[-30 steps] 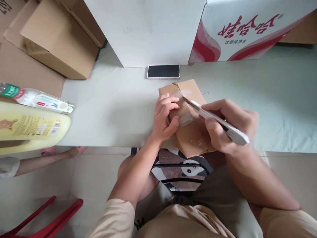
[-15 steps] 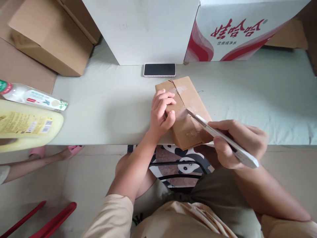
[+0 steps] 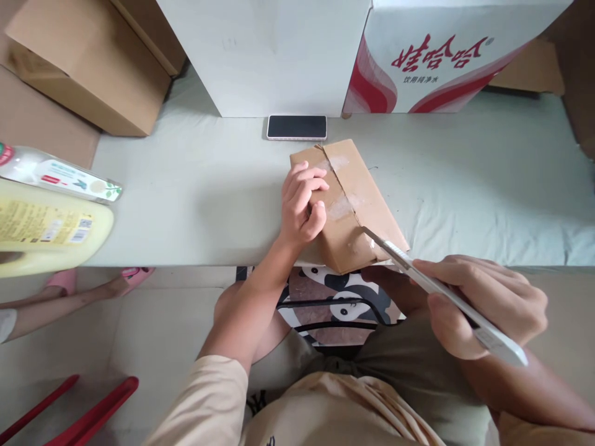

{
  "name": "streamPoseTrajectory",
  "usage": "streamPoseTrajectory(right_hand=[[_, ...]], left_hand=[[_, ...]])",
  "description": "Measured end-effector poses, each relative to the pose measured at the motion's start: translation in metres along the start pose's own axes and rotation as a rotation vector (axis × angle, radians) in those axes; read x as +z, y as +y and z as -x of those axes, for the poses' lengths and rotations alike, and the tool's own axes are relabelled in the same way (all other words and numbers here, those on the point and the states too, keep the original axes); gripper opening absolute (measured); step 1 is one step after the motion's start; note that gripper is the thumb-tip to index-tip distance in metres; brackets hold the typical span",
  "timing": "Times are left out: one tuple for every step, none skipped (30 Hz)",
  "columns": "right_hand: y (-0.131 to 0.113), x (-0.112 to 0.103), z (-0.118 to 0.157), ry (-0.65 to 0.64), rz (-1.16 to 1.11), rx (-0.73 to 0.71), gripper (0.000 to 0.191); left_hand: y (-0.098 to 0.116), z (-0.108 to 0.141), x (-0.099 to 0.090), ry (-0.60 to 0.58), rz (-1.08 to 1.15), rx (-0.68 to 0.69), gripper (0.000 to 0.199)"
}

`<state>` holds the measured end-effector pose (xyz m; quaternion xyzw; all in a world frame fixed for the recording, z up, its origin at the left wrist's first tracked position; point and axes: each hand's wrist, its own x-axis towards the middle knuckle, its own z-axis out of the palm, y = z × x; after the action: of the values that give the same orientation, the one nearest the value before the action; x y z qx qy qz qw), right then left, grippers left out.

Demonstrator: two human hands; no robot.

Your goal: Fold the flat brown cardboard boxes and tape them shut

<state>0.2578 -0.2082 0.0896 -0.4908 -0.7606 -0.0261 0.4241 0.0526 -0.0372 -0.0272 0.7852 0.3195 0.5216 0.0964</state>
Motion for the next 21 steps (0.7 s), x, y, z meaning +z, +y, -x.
streamPoseTrajectory(right_hand=[[-0.001, -0.002, 0.001, 0.000, -0.007, -0.011, 0.022], [-0.002, -0.004, 0.001, -0.010, -0.016, -0.019, 0.022], [-0.003, -0.007, 0.001, -0.024, -0.028, -0.023, 0.021], [-0.004, -0.009, 0.000, -0.045, -0.038, -0.024, 0.022], [-0.004, -0.012, 0.000, -0.064, -0.045, -0.028, 0.022], [-0.005, -0.014, 0.000, -0.079, -0.051, -0.029, 0.023], [-0.005, -0.016, 0.000, -0.086, -0.057, -0.024, 0.023], [-0.005, -0.018, 0.001, -0.086, -0.063, -0.013, 0.023], [-0.005, -0.019, 0.001, -0.087, -0.069, 0.000, 0.023], [-0.006, -0.019, 0.002, -0.093, -0.077, 0.016, 0.023], [-0.006, -0.019, 0.003, -0.096, -0.089, 0.030, 0.023], [-0.007, -0.019, 0.003, -0.103, -0.100, 0.042, 0.023], [-0.009, -0.020, 0.004, -0.109, -0.105, 0.052, 0.023], [-0.010, -0.021, 0.004, -0.111, -0.110, 0.053, 0.023], [-0.011, -0.023, 0.004, -0.105, -0.116, 0.053, 0.023], [-0.011, -0.027, 0.005, -0.103, -0.128, 0.054, 0.023], [-0.009, -0.032, 0.006, -0.109, -0.146, 0.062, 0.022], [-0.005, -0.039, 0.007, -0.112, -0.162, 0.090, 0.019], [0.002, -0.044, 0.009, -0.098, -0.172, 0.139, 0.013], [0.012, -0.049, 0.011, -0.084, -0.168, 0.201, 0.012], [0.024, -0.050, 0.013, -0.046, -0.149, 0.277, 0.021]], left_hand=[[0.000, 0.000, 0.000, -0.004, -0.022, -0.002, 0.049], [0.000, 0.000, 0.000, -0.008, -0.040, -0.005, 0.051], [-0.001, 0.000, 0.000, -0.012, -0.052, -0.008, 0.053], [-0.001, 0.000, 0.000, -0.013, -0.057, -0.009, 0.053], [-0.001, 0.000, -0.001, -0.012, -0.059, -0.010, 0.054], [-0.001, 0.000, -0.001, -0.011, -0.060, -0.010, 0.054], [-0.001, 0.000, -0.001, -0.012, -0.060, -0.011, 0.053], [-0.001, 0.000, -0.001, -0.011, -0.059, -0.010, 0.053], [-0.001, 0.000, -0.001, -0.006, -0.058, -0.007, 0.052], [-0.002, 0.000, -0.001, -0.001, -0.055, -0.003, 0.051], [-0.002, 0.000, -0.001, 0.008, -0.047, 0.006, 0.049], [-0.002, 0.000, -0.001, 0.020, -0.034, 0.020, 0.047], [-0.002, 0.000, -0.001, 0.033, -0.015, 0.037, 0.043], [-0.002, 0.000, -0.001, 0.045, 0.005, 0.052, 0.039], [-0.002, -0.001, 0.000, 0.052, 0.020, 0.061, 0.037], [-0.002, -0.001, 0.000, 0.056, 0.027, 0.063, 0.035], [-0.002, 0.000, -0.001, 0.054, 0.028, 0.058, 0.035], [-0.001, 0.000, -0.001, 0.048, 0.025, 0.047, 0.035], [-0.001, 0.000, -0.002, 0.042, 0.024, 0.035, 0.036], [0.000, 0.000, -0.003, 0.036, 0.028, 0.024, 0.035], [0.000, 0.001, -0.004, 0.028, 0.033, 0.013, 0.034]])
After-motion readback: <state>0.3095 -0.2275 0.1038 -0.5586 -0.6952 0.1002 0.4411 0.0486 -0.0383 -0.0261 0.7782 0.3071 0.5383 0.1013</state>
